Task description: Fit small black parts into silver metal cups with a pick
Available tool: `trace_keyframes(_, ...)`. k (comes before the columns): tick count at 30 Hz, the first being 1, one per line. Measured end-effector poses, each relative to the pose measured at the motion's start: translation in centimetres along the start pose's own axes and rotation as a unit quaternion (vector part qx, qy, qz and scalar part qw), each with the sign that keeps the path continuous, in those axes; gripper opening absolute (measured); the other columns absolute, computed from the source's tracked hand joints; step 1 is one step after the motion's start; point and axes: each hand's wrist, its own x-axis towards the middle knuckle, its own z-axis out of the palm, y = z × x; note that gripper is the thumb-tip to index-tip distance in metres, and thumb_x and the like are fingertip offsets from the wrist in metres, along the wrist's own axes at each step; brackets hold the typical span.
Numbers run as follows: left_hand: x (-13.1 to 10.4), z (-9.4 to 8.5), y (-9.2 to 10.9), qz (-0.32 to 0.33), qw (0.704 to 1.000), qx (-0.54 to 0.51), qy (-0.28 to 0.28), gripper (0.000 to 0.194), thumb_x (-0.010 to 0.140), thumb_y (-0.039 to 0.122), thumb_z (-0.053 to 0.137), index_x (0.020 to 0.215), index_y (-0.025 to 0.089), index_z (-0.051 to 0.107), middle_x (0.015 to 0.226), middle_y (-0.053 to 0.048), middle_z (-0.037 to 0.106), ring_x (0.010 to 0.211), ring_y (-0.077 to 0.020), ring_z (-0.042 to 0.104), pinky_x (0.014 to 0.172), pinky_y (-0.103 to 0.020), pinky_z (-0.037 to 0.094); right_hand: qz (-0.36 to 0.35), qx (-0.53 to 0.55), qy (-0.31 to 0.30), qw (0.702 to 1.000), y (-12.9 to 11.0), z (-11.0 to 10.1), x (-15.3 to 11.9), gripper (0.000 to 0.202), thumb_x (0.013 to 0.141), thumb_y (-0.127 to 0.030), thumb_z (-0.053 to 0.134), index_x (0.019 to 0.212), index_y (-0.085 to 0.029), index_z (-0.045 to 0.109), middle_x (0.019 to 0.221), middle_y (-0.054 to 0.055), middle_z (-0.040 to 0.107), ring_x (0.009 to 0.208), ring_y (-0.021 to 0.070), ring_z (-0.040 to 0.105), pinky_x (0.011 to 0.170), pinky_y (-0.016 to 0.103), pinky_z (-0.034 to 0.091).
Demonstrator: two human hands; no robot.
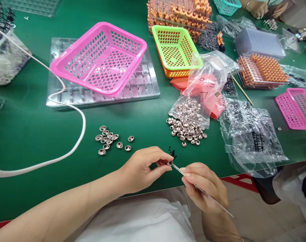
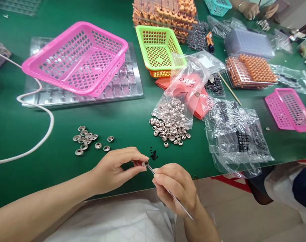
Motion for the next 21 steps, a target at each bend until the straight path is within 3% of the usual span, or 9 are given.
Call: trace_keyframes(21, -0.02, 0.03, -0.05, 0.002, 1.000, -0.004, -0.002, 0.014, 0.088, 0.011, 0.071, 0.101, 0.014, 0.072, 0.081, -0.004, 0.074, 0.071, -0.0128, 0.069, 0.067, -0.021, 0.057, -0.012, 0.013, -0.008, 1.000, 0.00, -0.12, -0.05, 0.040, 0.080, 0.005, 0.066, 0.117, -0.012, 0.066, 0.106, 0.011, 0.071, 0.092, 0.0207, 0.071, 0.072, 0.037, 0.064)
